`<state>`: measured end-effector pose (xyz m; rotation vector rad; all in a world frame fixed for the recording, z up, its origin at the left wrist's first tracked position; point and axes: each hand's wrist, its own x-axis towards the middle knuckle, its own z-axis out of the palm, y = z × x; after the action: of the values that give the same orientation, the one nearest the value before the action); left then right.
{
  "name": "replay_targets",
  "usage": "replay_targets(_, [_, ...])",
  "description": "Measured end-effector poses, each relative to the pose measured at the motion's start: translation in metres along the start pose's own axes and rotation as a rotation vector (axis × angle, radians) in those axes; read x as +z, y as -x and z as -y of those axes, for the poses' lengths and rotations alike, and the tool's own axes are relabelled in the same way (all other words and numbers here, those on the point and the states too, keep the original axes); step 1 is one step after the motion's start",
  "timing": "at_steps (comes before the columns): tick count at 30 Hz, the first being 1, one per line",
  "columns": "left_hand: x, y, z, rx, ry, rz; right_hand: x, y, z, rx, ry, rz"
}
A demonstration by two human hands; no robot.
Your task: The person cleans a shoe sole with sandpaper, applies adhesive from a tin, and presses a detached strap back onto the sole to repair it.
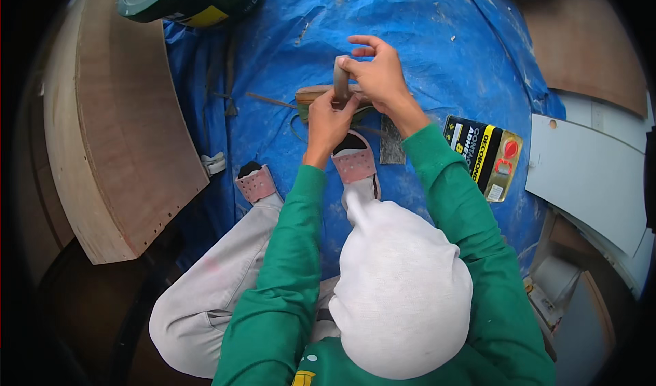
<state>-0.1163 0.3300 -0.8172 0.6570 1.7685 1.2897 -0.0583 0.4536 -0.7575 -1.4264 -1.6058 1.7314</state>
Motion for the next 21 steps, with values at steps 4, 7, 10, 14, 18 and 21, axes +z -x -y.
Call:
replay_targets(4, [-0.008, -0.004, 0.029, -0.119, 0.201, -0.119, -0.008, 0.007, 0.006, -0.039, -0.001, 0.084])
replay_targets(7, [-0.018, -0.003, 0.039, -0.268, 0.397, -0.149, -0.058, 0.023, -0.031, -0.032, 0.012, -0.178])
replay_targets(10, [-0.021, -0.006, 0.046, -0.369, 0.663, -0.046, -0.101, 0.057, -0.105, 0.172, 0.082, -0.296])
replay_targets(14, [-0.026, -0.003, 0.056, -0.419, 0.788, -0.056, -0.091, 0.101, -0.193, 0.268, 0.305, -0.411])
replay_targets(18, [-0.018, 0.004, 0.064, -0.401, 0.959, -0.071, -0.064, 0.108, -0.233, 0.202, 0.647, -0.531])
replay_targets(21, [-0.019, 0.009, 0.063, -0.392, 0.949, -0.042, -0.051, 0.114, -0.226, 0.187, 0.751, -0.529])
